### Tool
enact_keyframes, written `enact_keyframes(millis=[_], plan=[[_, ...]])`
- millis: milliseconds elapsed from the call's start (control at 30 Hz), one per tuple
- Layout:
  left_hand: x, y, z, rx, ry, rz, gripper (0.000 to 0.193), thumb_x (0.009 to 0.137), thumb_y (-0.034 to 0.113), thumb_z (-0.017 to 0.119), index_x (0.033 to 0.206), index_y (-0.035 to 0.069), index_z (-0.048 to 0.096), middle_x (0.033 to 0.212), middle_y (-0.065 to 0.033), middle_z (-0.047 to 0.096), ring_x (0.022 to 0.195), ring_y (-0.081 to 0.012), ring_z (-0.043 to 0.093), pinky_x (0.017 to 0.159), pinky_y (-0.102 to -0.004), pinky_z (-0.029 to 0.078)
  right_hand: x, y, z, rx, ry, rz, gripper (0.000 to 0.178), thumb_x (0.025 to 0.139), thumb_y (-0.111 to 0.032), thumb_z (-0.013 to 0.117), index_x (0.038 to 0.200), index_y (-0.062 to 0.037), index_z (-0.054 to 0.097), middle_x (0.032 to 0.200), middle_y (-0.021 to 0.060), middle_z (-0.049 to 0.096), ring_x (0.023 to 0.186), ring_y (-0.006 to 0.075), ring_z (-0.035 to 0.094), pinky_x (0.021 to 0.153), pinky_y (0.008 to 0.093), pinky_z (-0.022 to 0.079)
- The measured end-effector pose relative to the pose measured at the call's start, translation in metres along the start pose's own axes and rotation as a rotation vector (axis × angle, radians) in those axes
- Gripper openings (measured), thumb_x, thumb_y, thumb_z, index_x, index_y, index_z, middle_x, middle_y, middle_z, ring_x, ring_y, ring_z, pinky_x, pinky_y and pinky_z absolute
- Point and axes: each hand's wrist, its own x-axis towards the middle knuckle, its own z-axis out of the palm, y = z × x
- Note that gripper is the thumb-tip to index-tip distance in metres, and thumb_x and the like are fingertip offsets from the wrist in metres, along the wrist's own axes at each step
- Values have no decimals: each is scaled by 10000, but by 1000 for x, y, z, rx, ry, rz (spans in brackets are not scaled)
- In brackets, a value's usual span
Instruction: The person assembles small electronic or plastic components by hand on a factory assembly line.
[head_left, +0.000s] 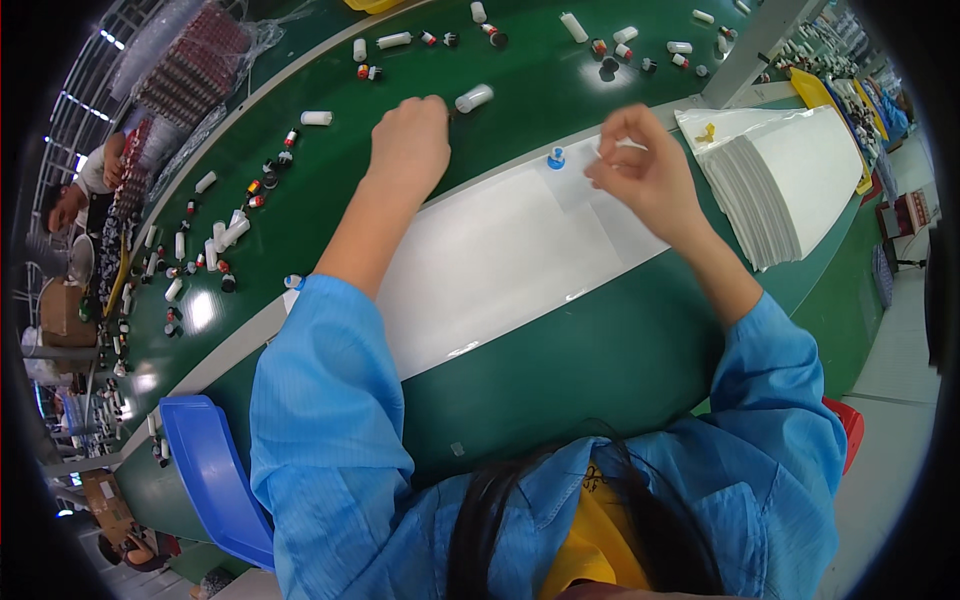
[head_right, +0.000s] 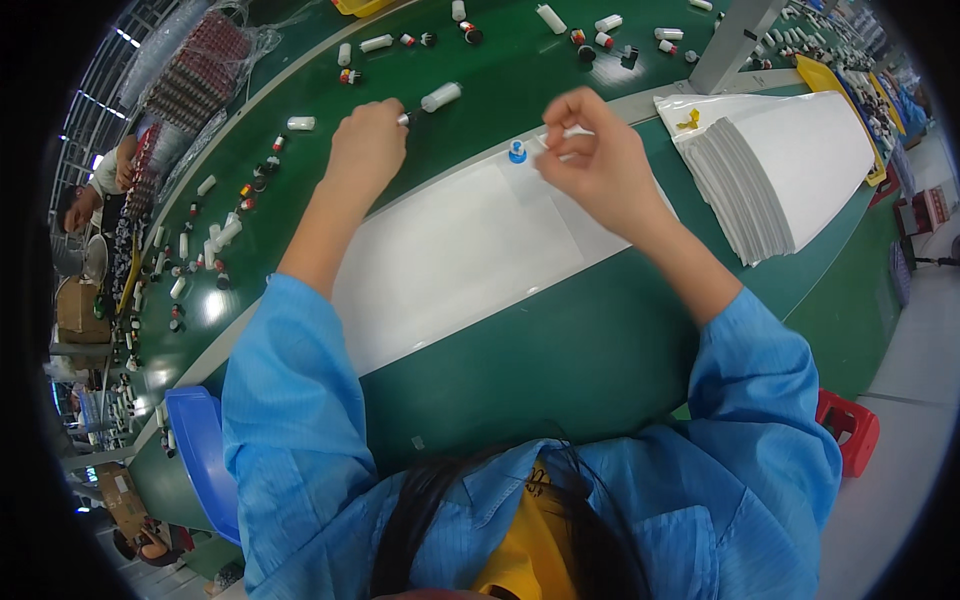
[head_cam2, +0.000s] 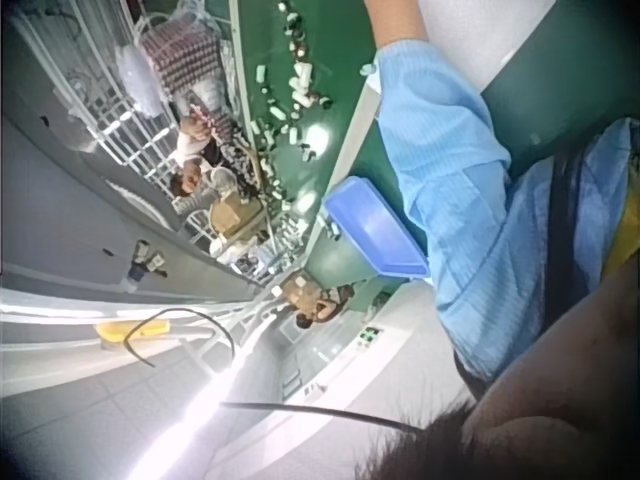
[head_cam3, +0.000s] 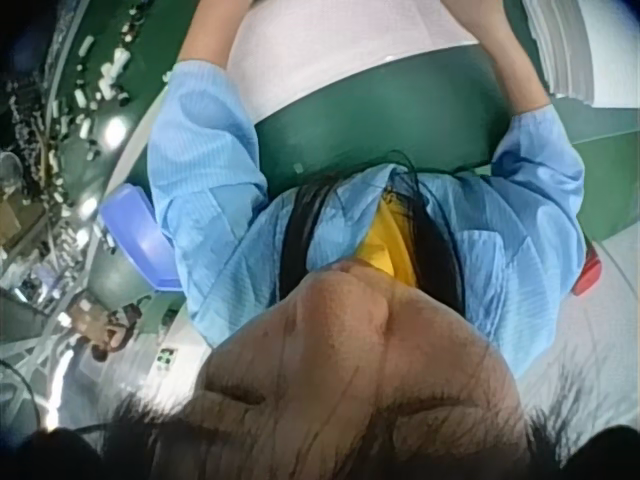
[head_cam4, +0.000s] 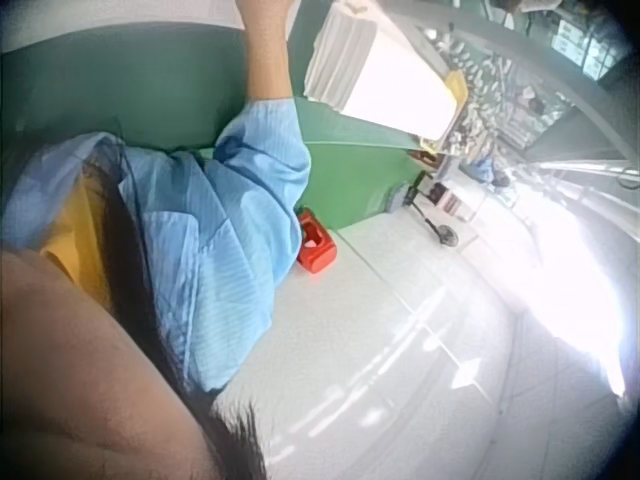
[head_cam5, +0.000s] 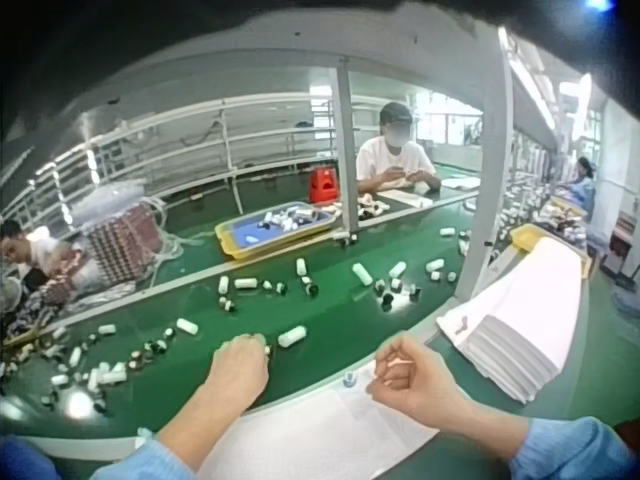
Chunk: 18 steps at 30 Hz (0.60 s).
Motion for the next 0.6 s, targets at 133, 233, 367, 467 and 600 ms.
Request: enact_keyframes(millis=[133, 233, 367, 467, 600], plan=[[-5, -15, 8, -918, -170, -316, 209, 798, 142, 529, 914, -23, 585, 854, -52, 627, 750, -140, 594, 673, -275, 455, 29, -14, 29, 741, -63, 343, 241, 756, -60, 627, 926, -31, 459, 770, 24, 553, 709, 151, 614, 589, 262, 506], [-21, 7, -9, -1490, -190, -428, 186, 792, 137, 537, 888, -13, 593, 832, -66, 632, 777, -127, 605, 720, -255, 459, 39, -26, 52, 946, -23, 354, 277, 760, -62, 630, 959, -31, 441, 770, 27, 553, 701, 157, 614, 609, 264, 505], [-28, 20, -17, -1814, -238, -322, 176, 833, 145, 501, 929, 6, 550, 764, -42, 590, 618, -56, 512, 604, -182, 407, 44, -27, 52, 1043, 88, 360, 310, 779, -63, 616, 1003, -49, 403, 805, 37, 555, 755, 161, 612, 681, 281, 503], [-33, 34, -22, -1633, -292, -342, 187, 888, 162, 438, 956, 9, 519, 762, -40, 567, 565, -69, 435, 638, -185, 419, 37, -15, 42, 1106, 152, 385, 303, 794, -53, 599, 1013, -49, 390, 843, 47, 544, 838, 177, 595, 732, 317, 503], [-42, 39, -13, -1453, -416, -193, 253, 918, 241, 435, 985, 5, 501, 768, -30, 574, 572, -63, 440, 612, -193, 385, 32, -8, 45, 1142, 181, 416, 292, 800, -49, 592, 1007, -43, 387, 866, 57, 532, 897, 200, 573, 766, 358, 507]])
